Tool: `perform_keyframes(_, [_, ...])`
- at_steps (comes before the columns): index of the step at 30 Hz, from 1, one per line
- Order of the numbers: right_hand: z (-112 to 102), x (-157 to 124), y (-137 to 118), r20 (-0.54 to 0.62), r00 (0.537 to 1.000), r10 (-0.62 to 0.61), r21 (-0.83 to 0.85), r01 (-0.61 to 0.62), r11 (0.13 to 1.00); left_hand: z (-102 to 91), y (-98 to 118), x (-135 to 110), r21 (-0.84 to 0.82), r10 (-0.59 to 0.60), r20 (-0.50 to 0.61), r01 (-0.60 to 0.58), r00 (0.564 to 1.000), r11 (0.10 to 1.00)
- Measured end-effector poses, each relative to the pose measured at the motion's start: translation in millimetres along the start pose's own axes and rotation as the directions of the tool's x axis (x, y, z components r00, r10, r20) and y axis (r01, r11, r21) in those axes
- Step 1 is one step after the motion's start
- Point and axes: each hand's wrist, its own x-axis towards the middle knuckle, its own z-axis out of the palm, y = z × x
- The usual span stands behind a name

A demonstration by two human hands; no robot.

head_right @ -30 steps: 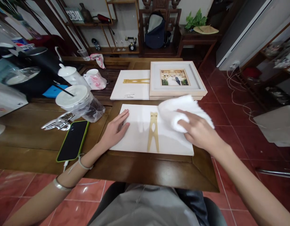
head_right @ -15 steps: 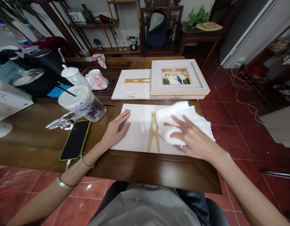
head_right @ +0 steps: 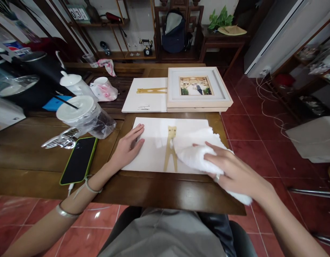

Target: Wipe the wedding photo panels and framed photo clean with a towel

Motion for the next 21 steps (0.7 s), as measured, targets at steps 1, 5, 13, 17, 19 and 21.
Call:
perform_keyframes(1, [2.6,9.5,5.0,0.002,0.999,0.046,-0.027,-0.046,0.999,-0.2,0.2,0.1,0.001,-0.004,0.003,0.004,1.0,1.0])
perform_keyframes(5, [18.9,53.9,21.9,-0.063,0.989,0.13,-0.132,-0.138,0.982,-1.1,1.6,0.5,-0.002,-0.022,0.018,0.022,1.0,1.0])
perform_keyframes(13, [48.4,85.3,32.3,-0.007,0.997,0.072,-0.208,-0.072,0.975,-1.3,2.4,0.7,-0.03,-0.027,0.024,0.028,0.999,0.999])
perform_keyframes(17, [42.5,55.9,9.8,0.076,0.996,0.042,-0.192,-0.027,0.981,-1.1,3.1,0.0,-0.026,-0.029,0.024,0.03,0.999,0.999])
perform_keyframes(19, [37.1,38.2,-7.1,0.128,0.992,0.001,-0.169,0.021,0.985,-0.8,3.3,-0.4,-0.025,-0.028,0.019,0.029,0.999,0.999])
perform_keyframes(21, [31.6,20.8,-25.5,0.159,0.987,-0.026,-0.132,0.048,0.99,-0.4,3.3,-0.6,-0.021,-0.027,0.02,0.027,0.999,0.999])
